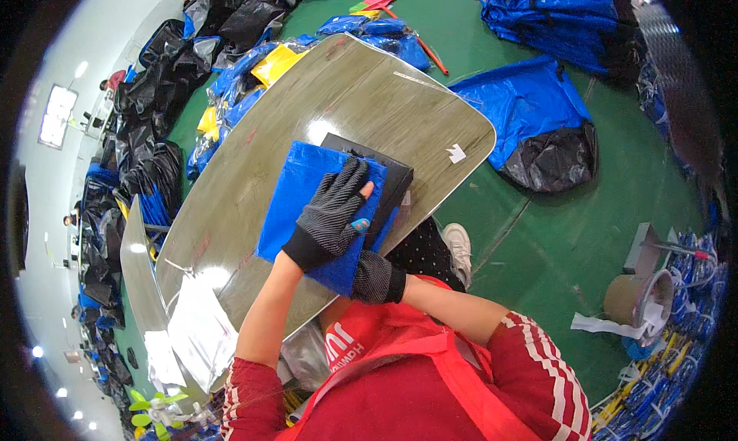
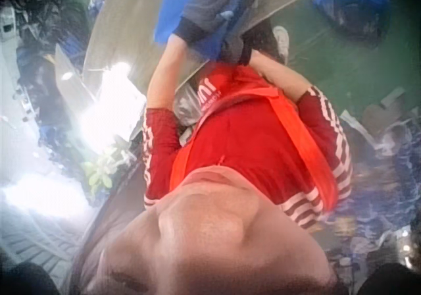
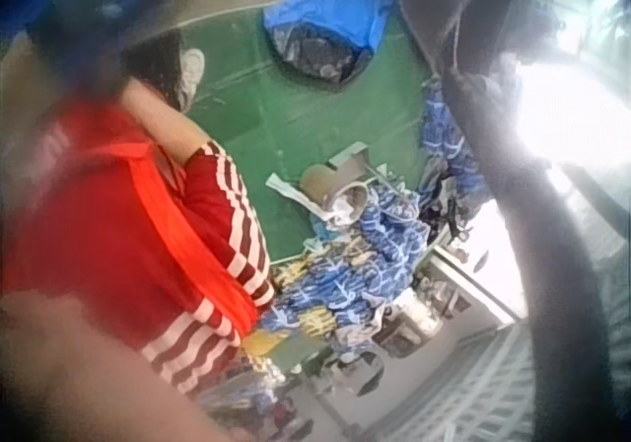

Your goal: The person folds blue and black reusable bags on a table, places each folded bag into a clear plastic sleeve, and stacks the packaged bags. The person repeats this process for multiple bags, handling them one at a time.

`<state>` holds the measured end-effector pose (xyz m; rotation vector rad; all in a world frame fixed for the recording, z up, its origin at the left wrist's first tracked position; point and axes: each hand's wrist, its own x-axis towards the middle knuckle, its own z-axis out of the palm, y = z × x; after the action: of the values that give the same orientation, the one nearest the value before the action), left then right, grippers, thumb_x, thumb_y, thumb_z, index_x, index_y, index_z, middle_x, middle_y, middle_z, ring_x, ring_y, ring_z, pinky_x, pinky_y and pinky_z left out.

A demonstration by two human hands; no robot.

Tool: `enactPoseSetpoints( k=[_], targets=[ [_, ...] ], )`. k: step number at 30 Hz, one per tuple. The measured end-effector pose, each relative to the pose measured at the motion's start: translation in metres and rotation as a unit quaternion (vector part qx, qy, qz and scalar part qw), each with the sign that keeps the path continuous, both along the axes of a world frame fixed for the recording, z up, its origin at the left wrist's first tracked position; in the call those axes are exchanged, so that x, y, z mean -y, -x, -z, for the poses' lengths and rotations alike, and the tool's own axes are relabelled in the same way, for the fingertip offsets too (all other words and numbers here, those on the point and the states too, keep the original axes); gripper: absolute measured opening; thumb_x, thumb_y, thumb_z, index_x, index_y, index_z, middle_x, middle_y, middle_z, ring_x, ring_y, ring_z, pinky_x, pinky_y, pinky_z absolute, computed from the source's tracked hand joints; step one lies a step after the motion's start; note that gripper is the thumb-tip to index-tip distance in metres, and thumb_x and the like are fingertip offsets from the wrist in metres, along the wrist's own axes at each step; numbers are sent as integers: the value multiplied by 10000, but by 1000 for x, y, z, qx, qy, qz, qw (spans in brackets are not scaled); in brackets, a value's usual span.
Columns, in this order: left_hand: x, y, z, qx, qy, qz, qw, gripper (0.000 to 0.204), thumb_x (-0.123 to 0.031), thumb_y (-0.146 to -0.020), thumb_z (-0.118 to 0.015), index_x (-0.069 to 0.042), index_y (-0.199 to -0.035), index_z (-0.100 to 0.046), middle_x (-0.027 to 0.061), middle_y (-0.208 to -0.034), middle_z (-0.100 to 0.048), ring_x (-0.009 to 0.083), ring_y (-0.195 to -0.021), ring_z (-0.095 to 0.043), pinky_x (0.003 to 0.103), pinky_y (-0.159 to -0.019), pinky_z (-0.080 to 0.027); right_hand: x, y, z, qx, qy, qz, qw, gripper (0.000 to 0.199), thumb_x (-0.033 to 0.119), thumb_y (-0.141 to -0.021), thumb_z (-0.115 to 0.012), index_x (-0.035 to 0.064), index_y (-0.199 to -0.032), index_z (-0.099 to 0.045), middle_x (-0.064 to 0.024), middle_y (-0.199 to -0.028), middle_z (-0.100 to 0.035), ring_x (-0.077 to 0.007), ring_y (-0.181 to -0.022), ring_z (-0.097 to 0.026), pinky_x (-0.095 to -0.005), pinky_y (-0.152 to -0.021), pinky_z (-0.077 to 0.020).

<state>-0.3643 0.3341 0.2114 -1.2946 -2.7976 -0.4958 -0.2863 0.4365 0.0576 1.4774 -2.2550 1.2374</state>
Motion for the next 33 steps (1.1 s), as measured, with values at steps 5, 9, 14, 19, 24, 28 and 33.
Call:
enactPoseSetpoints(
  k=[5,9,14,19,24,28,33],
  targets=[
    [-34,22,-8,38,-2,130,991,562,-372,-908,-481,-70,-1376,-413,189,-1455,-343,341,-1390,-252,428,-1141,-184,-14,-7,-1,41,38,1,998,445,197,-913,-456,74,-1341,-463,-163,-1393,-441,-303,-1271,-448,-429,-1107,-293],
    [-46,36,-5,-133,-48,40,989,647,-427,-822,-595,-35,-1317,-457,165,-1435,-380,383,-1364,-280,515,-1136,-156,-6,-20,5,41,22,80,996,432,189,-905,-446,67,-1318,-479,-193,-1371,-451,-343,-1263,-443,-461,-1093,-305],
    [-57,55,12,-23,-39,84,995,655,-343,-816,-580,-19,-1352,-389,206,-1441,-341,388,-1373,-250,503,-1145,-140,-1,-26,-16,-16,-13,185,982,414,175,-841,-488,46,-1231,-541,-231,-1273,-516,-392,-1176,-488,-500,-1042,-344],
    [-50,62,33,-44,-88,115,988,581,-278,-854,-554,-36,-1358,-394,201,-1427,-369,385,-1341,-320,479,-1126,-216,-52,0,-100,74,-138,18,987,338,164,-812,-550,41,-1123,-602,-222,-1112,-598,-377,-973,-602,-438,-869,-486],
    [-38,51,31,-13,-240,25,970,591,-189,-856,-561,-87,-1403,-363,224,-1398,-400,417,-1309,-360,436,-1088,-302,-92,56,-136,96,30,475,874,570,295,-795,-667,2,-1250,-489,-231,-1150,-559,-376,-999,-582,-411,-850,-472],
    [-29,51,16,-192,-187,-145,952,502,-121,-859,-600,-143,-1343,-471,161,-1356,-483,383,-1280,-418,494,-1109,-232,-93,80,-109,145,14,485,862,491,389,-744,-731,26,-1039,-583,-168,-920,-623,-329,-842,-621,-409,-740,-500],
    [-14,62,12,-71,-29,-156,985,411,-328,-877,-555,-190,-1264,-550,78,-1416,-439,354,-1326,-360,590,-1106,-133,-113,73,-86,186,113,464,859,418,360,-731,-748,60,-979,-594,-143,-771,-616,-316,-700,-632,-397,-650,-512]
  ],
)
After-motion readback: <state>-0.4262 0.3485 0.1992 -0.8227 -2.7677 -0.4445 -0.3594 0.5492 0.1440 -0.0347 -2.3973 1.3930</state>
